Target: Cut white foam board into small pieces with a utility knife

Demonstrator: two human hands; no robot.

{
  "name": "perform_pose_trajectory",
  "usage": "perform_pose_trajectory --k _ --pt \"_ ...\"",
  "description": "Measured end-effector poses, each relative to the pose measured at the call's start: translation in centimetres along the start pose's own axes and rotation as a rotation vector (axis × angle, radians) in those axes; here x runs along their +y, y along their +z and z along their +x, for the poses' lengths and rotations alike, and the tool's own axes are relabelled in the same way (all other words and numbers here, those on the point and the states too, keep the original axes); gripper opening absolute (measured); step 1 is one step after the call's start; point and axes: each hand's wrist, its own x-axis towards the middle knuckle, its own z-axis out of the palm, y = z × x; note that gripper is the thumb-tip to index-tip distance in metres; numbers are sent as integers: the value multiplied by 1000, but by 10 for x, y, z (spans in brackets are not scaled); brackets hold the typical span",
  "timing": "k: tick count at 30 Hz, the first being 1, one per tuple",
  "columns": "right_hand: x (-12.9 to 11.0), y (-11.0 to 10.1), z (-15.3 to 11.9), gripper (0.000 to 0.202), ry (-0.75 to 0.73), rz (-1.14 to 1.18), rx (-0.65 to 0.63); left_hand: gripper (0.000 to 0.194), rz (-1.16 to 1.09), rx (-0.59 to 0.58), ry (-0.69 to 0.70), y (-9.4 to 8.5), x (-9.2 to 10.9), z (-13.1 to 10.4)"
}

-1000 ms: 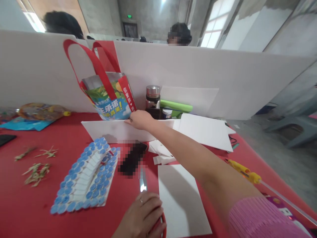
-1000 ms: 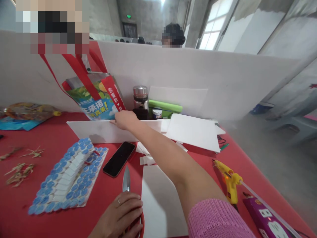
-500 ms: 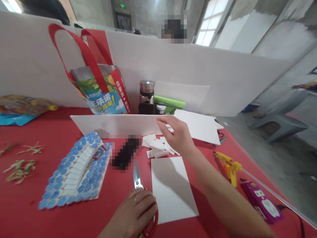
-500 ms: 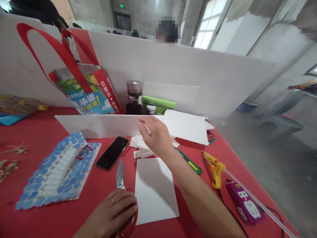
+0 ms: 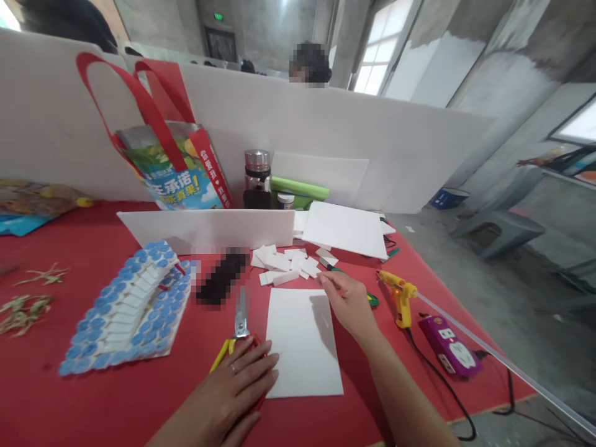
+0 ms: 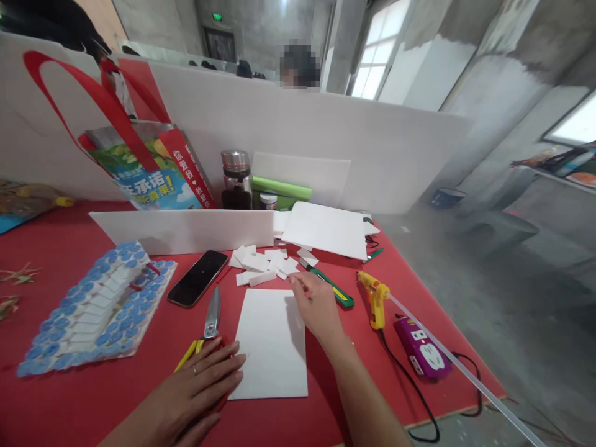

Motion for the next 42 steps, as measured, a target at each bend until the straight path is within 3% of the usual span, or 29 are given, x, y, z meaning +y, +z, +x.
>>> perform_pose_trajectory --k 4,11,18,26,32,39,42 --pt "8 -6 23 30 -68 -185 -1 71 -2 -35 23 2 -2 0" --pt "44 8 76 34 85 -312 -128 64 95 64 12 15 -3 6" --pt "57 4 90 62 47 -387 -14 54 144 105 14 23 -2 1" --pt "60 -10 125 59 23 -523 14 54 157 130 28 21 -4 3" --pt "61 2 141 51 142 -679 -39 51 143 164 29 19 -3 5" --pt "67 29 143 83 240 -782 -100 48 86 196 17 18 -2 6" --pt "68 32 143 70 227 -771 -83 48 66 197 9 18 -2 7"
